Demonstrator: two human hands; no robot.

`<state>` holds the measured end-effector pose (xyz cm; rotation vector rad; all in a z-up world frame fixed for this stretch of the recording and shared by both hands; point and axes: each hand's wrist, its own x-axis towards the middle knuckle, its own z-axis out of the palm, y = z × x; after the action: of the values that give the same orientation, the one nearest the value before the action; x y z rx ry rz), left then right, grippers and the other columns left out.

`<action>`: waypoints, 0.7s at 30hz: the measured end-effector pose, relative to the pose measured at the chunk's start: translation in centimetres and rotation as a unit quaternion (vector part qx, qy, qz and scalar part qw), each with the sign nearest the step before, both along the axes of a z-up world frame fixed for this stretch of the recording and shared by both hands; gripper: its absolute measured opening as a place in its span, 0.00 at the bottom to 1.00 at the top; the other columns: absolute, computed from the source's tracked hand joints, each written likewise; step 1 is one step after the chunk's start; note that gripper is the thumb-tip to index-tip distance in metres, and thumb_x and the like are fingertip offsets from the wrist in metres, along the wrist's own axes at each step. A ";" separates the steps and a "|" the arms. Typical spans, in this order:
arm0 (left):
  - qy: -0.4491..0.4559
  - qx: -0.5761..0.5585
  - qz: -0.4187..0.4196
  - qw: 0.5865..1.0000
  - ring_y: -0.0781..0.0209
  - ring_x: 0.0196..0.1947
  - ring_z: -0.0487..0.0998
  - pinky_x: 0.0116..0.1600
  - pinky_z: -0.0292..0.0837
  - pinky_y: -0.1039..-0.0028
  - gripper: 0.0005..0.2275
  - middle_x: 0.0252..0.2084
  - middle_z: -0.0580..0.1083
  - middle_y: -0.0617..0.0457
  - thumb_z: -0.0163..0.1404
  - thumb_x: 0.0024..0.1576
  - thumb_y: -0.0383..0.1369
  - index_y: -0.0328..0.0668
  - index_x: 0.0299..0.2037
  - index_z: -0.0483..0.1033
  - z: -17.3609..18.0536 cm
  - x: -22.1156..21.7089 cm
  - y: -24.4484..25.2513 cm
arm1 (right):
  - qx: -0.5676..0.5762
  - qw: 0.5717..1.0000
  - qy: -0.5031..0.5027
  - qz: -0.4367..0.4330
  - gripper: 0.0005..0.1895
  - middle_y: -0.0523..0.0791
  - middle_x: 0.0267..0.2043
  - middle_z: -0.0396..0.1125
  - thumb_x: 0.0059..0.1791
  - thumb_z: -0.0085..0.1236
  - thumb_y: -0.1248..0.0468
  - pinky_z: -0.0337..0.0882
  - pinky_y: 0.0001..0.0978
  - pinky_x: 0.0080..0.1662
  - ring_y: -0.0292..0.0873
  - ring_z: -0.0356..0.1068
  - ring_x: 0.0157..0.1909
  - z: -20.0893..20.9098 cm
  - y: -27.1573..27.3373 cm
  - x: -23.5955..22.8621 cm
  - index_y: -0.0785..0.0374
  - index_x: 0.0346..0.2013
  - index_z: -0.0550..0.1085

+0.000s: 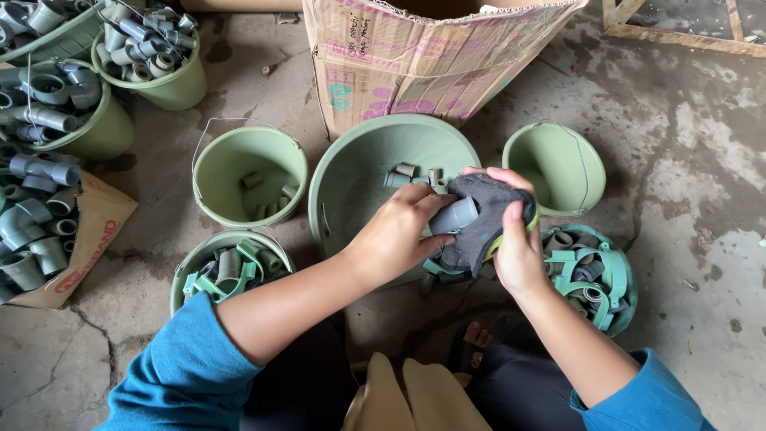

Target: The person sits on the floor and wipes small plastic pipe fittings with a cloth. They pick each fitting from a bucket, wipe it, and place it into another bucket. The process is repeated for multiple fittings.

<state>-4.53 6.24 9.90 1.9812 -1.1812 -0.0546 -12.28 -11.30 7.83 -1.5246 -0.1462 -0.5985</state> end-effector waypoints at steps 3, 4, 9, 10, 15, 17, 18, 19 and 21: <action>-0.201 -0.017 0.016 0.979 0.50 0.40 0.77 0.44 0.77 0.70 0.17 0.38 0.73 0.43 0.65 0.50 0.29 0.30 0.48 0.78 -2.4 0.2 -0.4 | -0.125 0.992 0.011 -0.004 0.23 0.60 0.62 0.66 0.52 0.57 0.63 0.64 0.48 0.66 0.55 0.65 0.66 1.8 1.2 -0.6 0.71 0.57 0.64; -0.201 -0.017 0.016 0.979 0.50 0.40 0.77 0.44 0.77 0.70 0.17 0.38 0.73 0.43 0.65 0.50 0.29 0.30 0.48 0.78 -2.2 0.2 -0.4 | -0.125 0.992 0.011 -0.004 0.23 0.60 0.62 0.66 0.52 0.57 0.63 0.64 0.48 0.66 0.55 0.65 0.66 1.1 0.7 -0.8 0.71 0.57 0.64; -0.310 -0.129 -0.005 0.942 0.53 0.32 0.73 0.37 0.74 0.67 0.19 0.33 0.67 0.50 0.54 0.61 0.45 0.33 0.46 0.72 -0.2 0.0 -0.5 | 0.030 0.978 0.175 -0.113 0.16 0.47 0.40 0.66 0.51 0.60 0.66 0.81 0.42 0.31 0.40 0.69 0.40 -2.0 -2.1 -0.2 0.62 0.53 0.70; -0.310 -0.129 -0.006 0.942 0.53 0.32 0.73 0.37 0.74 0.67 0.19 0.33 0.67 0.50 0.54 0.61 0.45 0.33 0.46 0.72 -0.6 0.2 -0.9 | 0.031 0.977 0.175 -0.115 0.16 0.47 0.40 0.66 0.51 0.60 0.66 0.81 0.42 0.31 0.40 0.69 0.40 -2.3 -2.3 -0.2 0.62 0.53 0.70; -0.174 -0.124 0.011 0.977 0.49 0.29 0.73 0.35 0.65 0.63 0.24 0.29 0.67 0.49 0.40 0.63 0.55 0.39 0.32 0.69 -3.5 -0.8 -2.3 | -0.074 0.978 0.077 -0.176 0.08 0.48 0.41 0.69 0.50 0.60 0.68 0.69 0.38 0.44 0.37 0.66 0.44 0.0 -0.2 -1.4 0.63 0.43 0.73; 0.035 -0.135 0.007 0.990 0.43 0.25 0.69 0.32 0.65 0.62 0.22 0.25 0.65 0.48 0.43 0.64 0.52 0.38 0.32 0.68 -4.0 -2.4 -2.7 | -0.124 0.975 0.021 -0.184 0.09 0.50 0.41 0.70 0.50 0.62 0.68 0.69 0.38 0.45 0.41 0.68 0.42 0.7 -0.2 -1.6 0.65 0.43 0.73; 0.243 -0.138 0.001 0.960 0.36 0.22 0.66 0.29 0.65 0.61 0.19 0.22 0.63 0.46 0.46 0.64 0.48 0.37 0.32 0.67 -4.2 -3.1 -3.0 | -0.173 0.966 -0.034 -0.191 0.10 0.52 0.40 0.70 0.50 0.64 0.67 0.69 0.38 0.45 0.45 0.71 0.40 1.1 -0.3 -1.6 0.66 0.43 0.73; 0.245 -0.137 0.002 0.960 0.36 0.22 0.66 0.29 0.65 0.61 0.19 0.22 0.63 0.46 0.46 0.64 0.48 0.37 0.32 0.67 -3.8 -3.4 -3.4 | -0.173 0.966 -0.033 -0.191 0.10 0.52 0.40 0.70 0.50 0.64 0.67 0.69 0.38 0.45 0.45 0.71 0.40 1.0 -0.8 -1.4 0.66 0.43 0.73; 0.633 -0.203 -0.033 0.746 0.67 0.14 0.62 0.20 0.55 0.79 0.23 0.21 0.57 0.57 0.41 0.65 0.52 0.44 0.25 0.61 -3.2 -4.0 -4.1 | -0.297 0.926 -0.184 -0.142 0.16 0.55 0.38 0.73 0.43 0.71 0.63 0.74 0.43 0.38 0.55 0.74 0.36 1.0 -1.7 -1.0 0.70 0.39 0.76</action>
<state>-8.48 2.09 6.73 1.0343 -0.2675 -0.9414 -13.25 -13.05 8.78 -2.0233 -0.4293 -1.1474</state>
